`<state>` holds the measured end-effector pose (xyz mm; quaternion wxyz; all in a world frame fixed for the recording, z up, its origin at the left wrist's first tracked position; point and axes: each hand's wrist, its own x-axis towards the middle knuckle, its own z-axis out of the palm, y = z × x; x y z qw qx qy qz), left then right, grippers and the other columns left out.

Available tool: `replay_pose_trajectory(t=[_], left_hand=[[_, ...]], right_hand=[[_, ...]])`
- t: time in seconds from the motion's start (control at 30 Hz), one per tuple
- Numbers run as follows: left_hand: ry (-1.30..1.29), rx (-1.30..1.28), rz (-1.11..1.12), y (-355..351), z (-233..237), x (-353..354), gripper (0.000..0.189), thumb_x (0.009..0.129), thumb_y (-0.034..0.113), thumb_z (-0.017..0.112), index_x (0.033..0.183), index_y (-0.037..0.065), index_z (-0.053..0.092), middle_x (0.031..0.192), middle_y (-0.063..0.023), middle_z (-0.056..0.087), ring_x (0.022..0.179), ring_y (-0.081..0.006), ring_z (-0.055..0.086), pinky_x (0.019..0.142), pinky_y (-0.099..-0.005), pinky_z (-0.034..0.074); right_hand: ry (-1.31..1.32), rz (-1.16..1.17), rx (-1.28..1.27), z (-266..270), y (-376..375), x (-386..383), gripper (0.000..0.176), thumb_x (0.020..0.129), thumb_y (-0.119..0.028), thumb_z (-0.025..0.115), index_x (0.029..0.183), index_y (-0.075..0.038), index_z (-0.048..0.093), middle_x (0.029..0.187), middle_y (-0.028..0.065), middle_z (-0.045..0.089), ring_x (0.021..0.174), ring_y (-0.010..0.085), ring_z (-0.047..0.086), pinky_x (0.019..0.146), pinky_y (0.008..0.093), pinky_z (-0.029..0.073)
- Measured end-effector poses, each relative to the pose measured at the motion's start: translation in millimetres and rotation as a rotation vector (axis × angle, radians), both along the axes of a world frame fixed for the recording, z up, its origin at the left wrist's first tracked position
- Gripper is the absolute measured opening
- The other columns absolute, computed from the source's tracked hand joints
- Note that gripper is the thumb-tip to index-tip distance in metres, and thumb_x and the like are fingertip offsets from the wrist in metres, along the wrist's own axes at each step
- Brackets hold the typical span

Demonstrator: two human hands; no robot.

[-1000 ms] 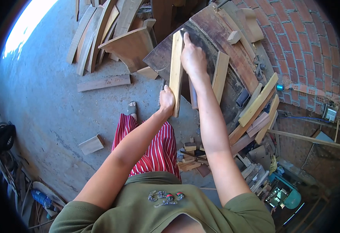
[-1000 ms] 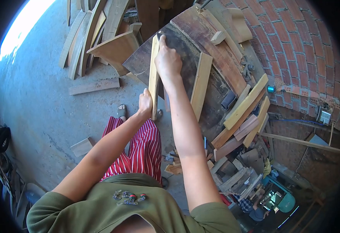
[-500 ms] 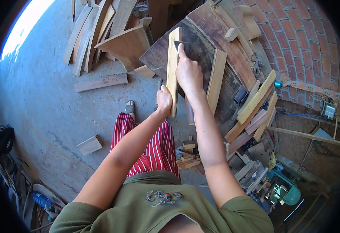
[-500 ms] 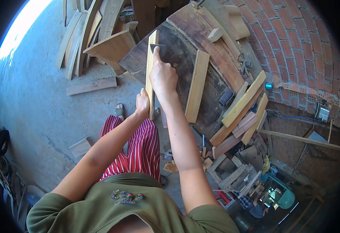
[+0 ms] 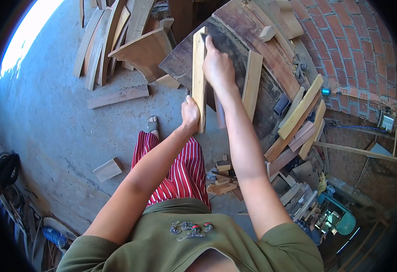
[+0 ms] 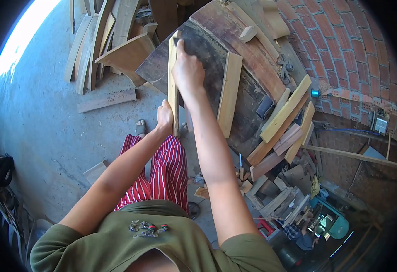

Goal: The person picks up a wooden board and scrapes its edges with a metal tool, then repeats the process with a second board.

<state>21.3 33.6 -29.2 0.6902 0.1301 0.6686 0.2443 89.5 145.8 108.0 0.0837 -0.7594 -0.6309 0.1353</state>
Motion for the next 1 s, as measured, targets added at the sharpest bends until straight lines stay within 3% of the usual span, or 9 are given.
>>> replay_pose_trajectory(t=[0.1,0.27,0.47,0.67,0.8,0.83,0.87,0.97,1.0], left_hand=[[0.034,0.042,-0.01,-1.7,-21.7,2.6,0.064,0.103,0.04,0.031,0.115,-0.018,0.056,0.109,-0.0364,0.062,0.105,-0.0441,0.062,0.093,-0.0449,0.045],[0.009,0.024,0.038,-2.0,-26.2,7.1,0.065,0.103,0.041,0.031,0.114,-0.018,0.057,0.11,-0.0359,0.062,0.106,-0.0435,0.062,0.094,-0.0453,0.045],[0.071,0.065,-0.028,-3.0,-18.2,1.4,0.065,0.103,0.041,0.031,0.113,-0.018,0.057,0.109,-0.0349,0.063,0.103,-0.0422,0.063,0.092,-0.046,0.046],[-0.039,0.041,0.028,-1.6,-25.8,4.9,0.063,0.103,0.039,0.032,0.112,-0.017,0.058,0.109,-0.035,0.063,0.103,-0.0432,0.063,0.09,-0.0476,0.046],[-0.07,0.132,0.076,7.1,-43.7,6.8,0.063,0.103,0.038,0.032,0.104,-0.018,0.061,0.098,-0.0332,0.066,0.095,-0.041,0.067,0.085,-0.0474,0.048],[0.015,0.107,-0.02,21.1,-9.4,-2.9,0.063,0.103,0.038,0.032,0.101,-0.018,0.061,0.095,-0.032,0.067,0.09,-0.0381,0.068,0.079,-0.0466,0.049],[-0.096,0.104,0.038,20.7,-25.5,-1.9,0.062,0.103,0.038,0.032,0.101,-0.018,0.061,0.094,-0.031,0.067,0.088,-0.0369,0.068,0.075,-0.0465,0.05],[-0.073,0.128,0.097,12.9,-15.5,4.3,0.062,0.103,0.037,0.032,0.102,-0.017,0.062,0.093,-0.0295,0.067,0.088,-0.0362,0.068,0.075,-0.0469,0.051],[0.076,0.215,-0.049,10.3,2.2,2.1,0.061,0.104,0.036,0.031,0.103,-0.016,0.062,0.094,-0.0286,0.068,0.089,-0.0363,0.068,0.076,-0.0469,0.051]], right_hand=[[0.012,0.008,0.036,-3.9,17.7,3.2,0.052,0.091,-0.01,0.046,0.143,-0.011,0.045,0.081,0.0308,0.066,0.082,0.0469,0.067,0.076,0.0561,0.054],[0.029,-0.017,-0.273,19.5,-88.6,-10.6,0.055,0.091,-0.01,0.047,0.145,-0.013,0.042,0.081,0.0317,0.065,0.082,0.0479,0.067,0.075,0.0569,0.054],[0.073,0.008,0.068,-11.7,15.9,8.3,0.052,0.091,-0.01,0.045,0.143,-0.012,0.046,0.081,0.0317,0.066,0.083,0.0466,0.067,0.077,0.0533,0.055],[-0.009,0.02,-0.151,14.9,-87.9,-12.3,0.056,0.09,-0.007,0.05,0.146,-0.011,0.042,0.075,0.0296,0.065,0.073,0.0449,0.068,0.069,0.0546,0.054],[0.038,0.032,-0.152,15.8,-91.6,-9.3,0.058,0.091,-0.009,0.051,0.147,-0.012,0.039,0.072,0.0292,0.064,0.071,0.0444,0.067,0.069,0.054,0.055],[0.025,0.056,-0.151,14.0,-80.7,-8.3,0.058,0.091,-0.01,0.052,0.147,-0.012,0.039,0.073,0.0289,0.065,0.071,0.0441,0.068,0.068,0.0537,0.055],[0.017,0.087,-0.149,14.1,-75.0,-8.0,0.058,0.091,-0.011,0.052,0.147,-0.012,0.039,0.074,0.0286,0.065,0.071,0.0438,0.068,0.068,0.0535,0.055],[-0.007,0.038,-0.158,14.3,-89.0,-14.0,0.058,0.091,-0.011,0.053,0.148,-0.013,0.039,0.075,0.0276,0.066,0.073,0.0425,0.068,0.069,0.0529,0.055],[-0.014,0.016,-0.134,11.8,-94.1,-15.9,0.059,0.091,-0.011,0.053,0.148,-0.013,0.038,0.075,0.0274,0.066,0.073,0.0421,0.069,0.069,0.0529,0.055]])
